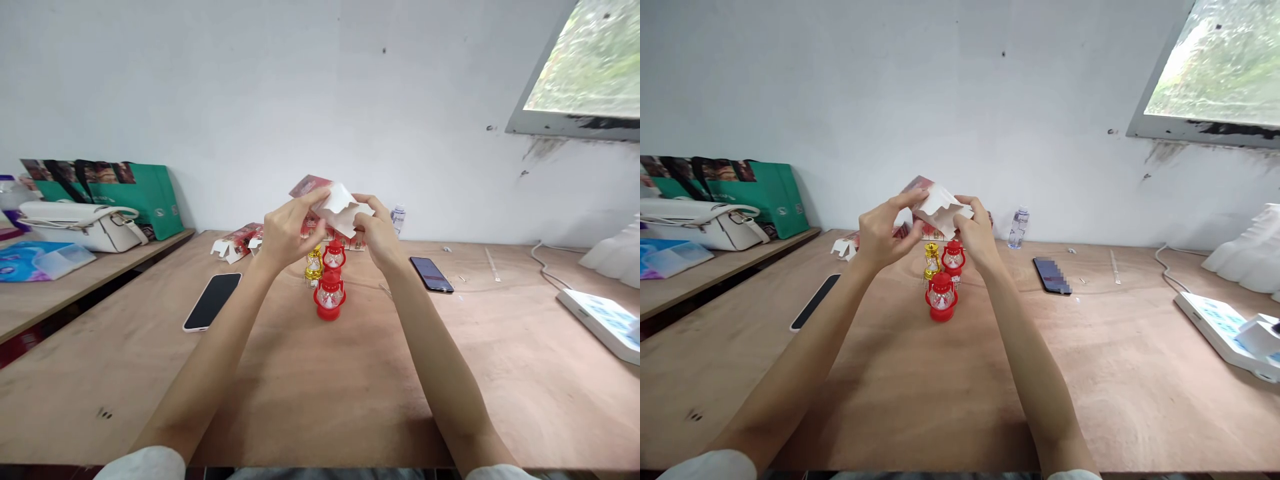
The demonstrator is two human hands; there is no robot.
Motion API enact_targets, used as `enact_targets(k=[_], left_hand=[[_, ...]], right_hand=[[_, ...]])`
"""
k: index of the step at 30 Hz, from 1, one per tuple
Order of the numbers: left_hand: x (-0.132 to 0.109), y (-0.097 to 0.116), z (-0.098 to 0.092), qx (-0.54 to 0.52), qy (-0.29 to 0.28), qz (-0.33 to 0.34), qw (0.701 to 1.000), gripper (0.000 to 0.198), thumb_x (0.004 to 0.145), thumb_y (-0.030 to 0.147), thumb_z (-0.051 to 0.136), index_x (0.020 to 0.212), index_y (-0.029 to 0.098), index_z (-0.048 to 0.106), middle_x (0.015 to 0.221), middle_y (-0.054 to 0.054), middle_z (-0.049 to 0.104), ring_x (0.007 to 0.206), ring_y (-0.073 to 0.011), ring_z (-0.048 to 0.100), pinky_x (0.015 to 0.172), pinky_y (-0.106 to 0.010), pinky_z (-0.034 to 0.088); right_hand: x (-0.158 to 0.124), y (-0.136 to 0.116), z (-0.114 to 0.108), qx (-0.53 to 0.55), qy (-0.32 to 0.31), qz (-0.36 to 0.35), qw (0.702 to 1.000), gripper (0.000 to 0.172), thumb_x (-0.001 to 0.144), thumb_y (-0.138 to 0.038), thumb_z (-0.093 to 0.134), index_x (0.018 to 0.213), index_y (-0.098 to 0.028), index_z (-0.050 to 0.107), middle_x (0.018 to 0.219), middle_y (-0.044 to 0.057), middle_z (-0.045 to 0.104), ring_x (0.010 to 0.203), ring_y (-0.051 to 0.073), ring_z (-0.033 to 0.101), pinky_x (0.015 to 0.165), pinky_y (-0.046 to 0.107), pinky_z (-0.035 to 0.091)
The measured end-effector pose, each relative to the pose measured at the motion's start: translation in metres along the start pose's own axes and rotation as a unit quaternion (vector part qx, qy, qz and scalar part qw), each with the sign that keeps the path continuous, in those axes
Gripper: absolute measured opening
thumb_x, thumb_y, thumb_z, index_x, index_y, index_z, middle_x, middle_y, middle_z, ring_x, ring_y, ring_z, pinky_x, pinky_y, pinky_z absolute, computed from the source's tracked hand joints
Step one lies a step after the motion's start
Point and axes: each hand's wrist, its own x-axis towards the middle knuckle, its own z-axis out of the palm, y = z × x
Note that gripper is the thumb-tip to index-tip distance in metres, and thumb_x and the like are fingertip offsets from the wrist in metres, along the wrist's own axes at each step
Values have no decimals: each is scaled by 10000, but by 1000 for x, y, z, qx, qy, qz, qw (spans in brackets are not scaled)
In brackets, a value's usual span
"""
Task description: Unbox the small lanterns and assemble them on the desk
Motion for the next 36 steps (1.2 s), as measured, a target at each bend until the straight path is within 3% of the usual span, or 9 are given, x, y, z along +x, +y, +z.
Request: enact_targets(k=[4, 8, 12, 16, 19, 22, 26, 32, 36], left_hand=[[5, -1, -6, 16, -69, 60, 996, 529, 825, 332, 559, 1327, 247, 413, 1366, -69, 502, 1271, -236, 453, 1037, -437, 386], [4, -10, -2, 54, -68, 57, 995, 536, 848, 312, 557, 1350, 291, 371, 1424, -55, 435, 1313, -221, 400, 1097, -439, 279], [4, -17, 0, 71, -49, 63, 994, 511, 839, 328, 581, 1318, 300, 407, 1406, -48, 459, 1287, -214, 430, 1071, -422, 308], [5, -17, -4, 69, -16, 59, 996, 410, 827, 363, 604, 1211, 255, 509, 1205, -52, 627, 1113, -208, 569, 932, -374, 410], [5, -21, -7, 70, 33, 41, 996, 213, 839, 368, 589, 995, 224, 608, 921, -25, 709, 827, -169, 633, 752, -312, 436], [3, -26, -9, 75, 65, 28, 995, 172, 860, 341, 555, 772, 208, 620, 703, 2, 675, 636, -130, 582, 622, -273, 393], [2, -28, -11, 84, 71, 25, 994, 257, 874, 285, 509, 645, 196, 586, 581, 13, 607, 556, -116, 530, 560, -261, 357], [11, -14, -17, 44, 17, 14, 999, 119, 852, 228, 516, 923, 226, 611, 999, -15, 683, 1000, -179, 598, 915, -366, 402], [14, -11, -21, -67, 38, -139, 987, 389, 809, 332, 583, 1169, 205, 509, 1260, -93, 562, 1212, -246, 477, 988, -427, 378]], right_hand=[[1, -9, -4, 159, -14, 134, 978, 360, 661, -255, 529, 1015, -190, 523, 753, 3, 562, 570, 116, 512, 488, 256, 418], [-3, -17, -3, 190, -11, 158, 969, 322, 613, -304, 665, 898, -185, 575, 761, -4, 585, 591, 107, 530, 484, 228, 398], [-3, -16, 2, 196, 23, 159, 967, 280, 666, -429, 669, 786, -186, 597, 707, -11, 585, 563, 89, 510, 464, 206, 372], [-3, -14, 3, 217, 37, 154, 963, 294, 675, -463, 680, 730, -189, 589, 709, -9, 600, 591, 97, 541, 501, 215, 422], [-5, -20, 1, 271, -15, 167, 948, 233, 665, -384, 696, 768, -193, 614, 793, 5, 650, 700, 137, 613, 625, 279, 511], [-7, -28, -1, 326, -71, 183, 925, 205, 704, -347, 630, 832, -188, 649, 857, 23, 682, 787, 170, 650, 740, 352, 544], [-9, -35, -1, 356, -69, 196, 911, 231, 722, -368, 601, 787, -159, 676, 848, 49, 695, 811, 181, 652, 756, 358, 560], [-5, -23, 1, 321, 2, 170, 932, 251, 642, -314, 735, 834, -160, 685, 811, 43, 685, 794, 169, 638, 718, 341, 564], [-1, -10, 0, 288, 96, 116, 946, 304, 671, -328, 718, 935, -185, 668, 924, 40, 678, 882, 179, 631, 749, 356, 550]])
